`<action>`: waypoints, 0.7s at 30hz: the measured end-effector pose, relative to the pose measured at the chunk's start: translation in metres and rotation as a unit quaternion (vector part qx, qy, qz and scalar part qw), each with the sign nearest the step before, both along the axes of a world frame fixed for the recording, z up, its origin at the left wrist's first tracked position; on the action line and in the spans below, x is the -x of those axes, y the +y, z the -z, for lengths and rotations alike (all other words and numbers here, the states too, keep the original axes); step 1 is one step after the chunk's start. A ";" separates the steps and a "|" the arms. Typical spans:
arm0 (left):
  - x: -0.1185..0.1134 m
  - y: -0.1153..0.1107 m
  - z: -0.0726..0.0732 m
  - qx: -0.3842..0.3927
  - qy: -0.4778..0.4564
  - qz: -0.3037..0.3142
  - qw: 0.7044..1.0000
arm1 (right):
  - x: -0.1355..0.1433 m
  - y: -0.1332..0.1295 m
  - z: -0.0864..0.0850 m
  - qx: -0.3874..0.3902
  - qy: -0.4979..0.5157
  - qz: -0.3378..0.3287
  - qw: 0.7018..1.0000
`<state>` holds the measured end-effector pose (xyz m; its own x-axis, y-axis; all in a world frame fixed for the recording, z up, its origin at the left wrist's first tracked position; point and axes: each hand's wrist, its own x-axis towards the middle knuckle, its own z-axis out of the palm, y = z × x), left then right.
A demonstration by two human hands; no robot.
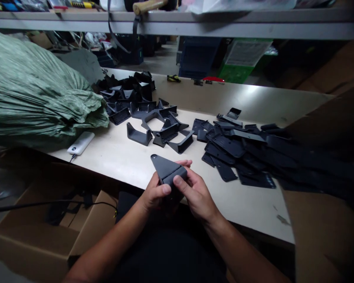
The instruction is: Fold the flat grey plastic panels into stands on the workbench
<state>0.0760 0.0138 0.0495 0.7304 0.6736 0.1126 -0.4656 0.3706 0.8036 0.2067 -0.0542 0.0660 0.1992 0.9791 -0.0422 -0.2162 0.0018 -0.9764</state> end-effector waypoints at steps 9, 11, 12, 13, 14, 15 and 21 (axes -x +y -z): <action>-0.004 0.016 -0.020 0.288 0.043 -0.166 0.942 | 0.008 -0.009 0.016 0.006 -0.074 -0.050 0.996; -0.005 0.014 -0.022 0.252 0.064 -0.188 0.947 | 0.014 -0.011 0.023 -0.024 -0.100 -0.017 0.995; -0.005 0.012 -0.022 0.229 0.071 -0.204 0.949 | 0.017 -0.012 0.027 -0.038 -0.109 0.002 0.993; -0.005 0.010 -0.022 0.208 0.077 -0.215 0.951 | 0.019 -0.012 0.030 -0.048 -0.116 0.017 0.992; -0.005 0.008 -0.022 0.191 0.083 -0.222 0.952 | 0.021 -0.012 0.032 -0.053 -0.122 0.028 0.991; -0.005 0.008 -0.022 0.180 0.088 -0.224 0.954 | 0.022 -0.011 0.034 -0.056 -0.127 0.034 0.990; -0.002 0.015 -0.015 0.244 0.079 -0.224 0.940 | 0.011 -0.004 0.027 -0.010 -0.167 -0.017 0.986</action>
<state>0.0780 0.0284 0.0643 0.3420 0.8610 -0.3764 -0.5517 0.5083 0.6613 0.1954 -0.0578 0.0390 0.1655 0.9854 0.0401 0.1175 0.0206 -0.9929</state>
